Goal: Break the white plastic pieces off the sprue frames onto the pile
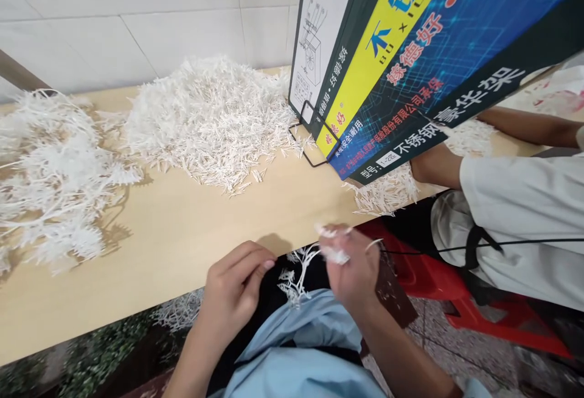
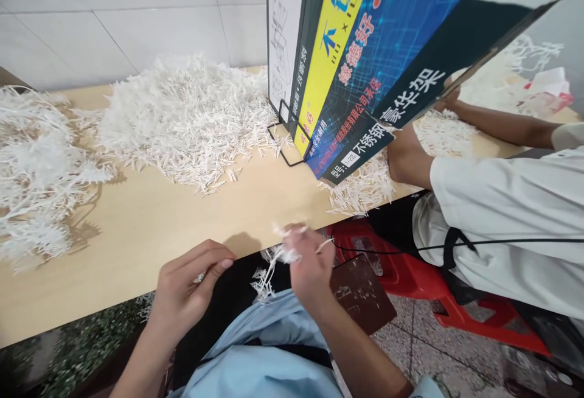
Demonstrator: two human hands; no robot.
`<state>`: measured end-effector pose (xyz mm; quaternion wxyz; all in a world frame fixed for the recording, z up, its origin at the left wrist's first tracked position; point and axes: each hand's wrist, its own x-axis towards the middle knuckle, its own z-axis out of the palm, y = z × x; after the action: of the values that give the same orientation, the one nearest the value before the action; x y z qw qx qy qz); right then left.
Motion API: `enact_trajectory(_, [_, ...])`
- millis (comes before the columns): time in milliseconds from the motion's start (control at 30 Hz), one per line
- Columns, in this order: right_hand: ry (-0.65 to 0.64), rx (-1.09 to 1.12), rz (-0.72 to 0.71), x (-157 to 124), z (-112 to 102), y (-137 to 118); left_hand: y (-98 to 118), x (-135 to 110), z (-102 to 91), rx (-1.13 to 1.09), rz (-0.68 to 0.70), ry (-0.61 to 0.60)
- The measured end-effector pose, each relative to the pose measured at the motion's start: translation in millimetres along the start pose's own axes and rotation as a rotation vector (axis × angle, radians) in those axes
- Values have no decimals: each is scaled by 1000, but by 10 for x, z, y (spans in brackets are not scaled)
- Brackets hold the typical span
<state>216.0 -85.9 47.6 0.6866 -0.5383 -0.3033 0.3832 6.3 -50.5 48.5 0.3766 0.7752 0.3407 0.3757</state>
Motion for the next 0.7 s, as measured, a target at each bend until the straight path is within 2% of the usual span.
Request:
enact_trajectory(33, [140, 100, -30, 31, 1, 3, -11, 17, -37, 33, -16, 53])
enact_trajectory(67, [209, 166, -35, 57, -3, 3, -10, 45, -69, 60, -32, 98])
enact_trajectory(100, [196, 184, -12, 73, -10, 0, 4, 80, -89, 74, -39, 121])
enact_trajectory(167, [-2, 99, 82, 63, -29, -8, 60, 160, -84, 79, -15, 107])
enact_trajectory(267, [-425, -60, 245, -23, -49, -12, 162, 251, 5, 62, 82, -5])
enact_trajectory(333, [-546, -69, 291, -73, -64, -3, 201, 263, 61, 8, 119, -107])
enact_trajectory(433, [-505, -10, 290, -98, -103, 30, 200, 215, 95, -109, 71, -220])
enact_trajectory(600, [-506, -10, 310, -114, -113, 83, 163, 120, 128, -102, -59, -257])
enact_trajectory(633, [-459, 14, 303, -108, -98, 80, 169, 106, 137, -83, -68, -265])
enact_trajectory(700, [-252, 132, 271, -65, -70, 52, 192, 77, 143, -49, -69, -324])
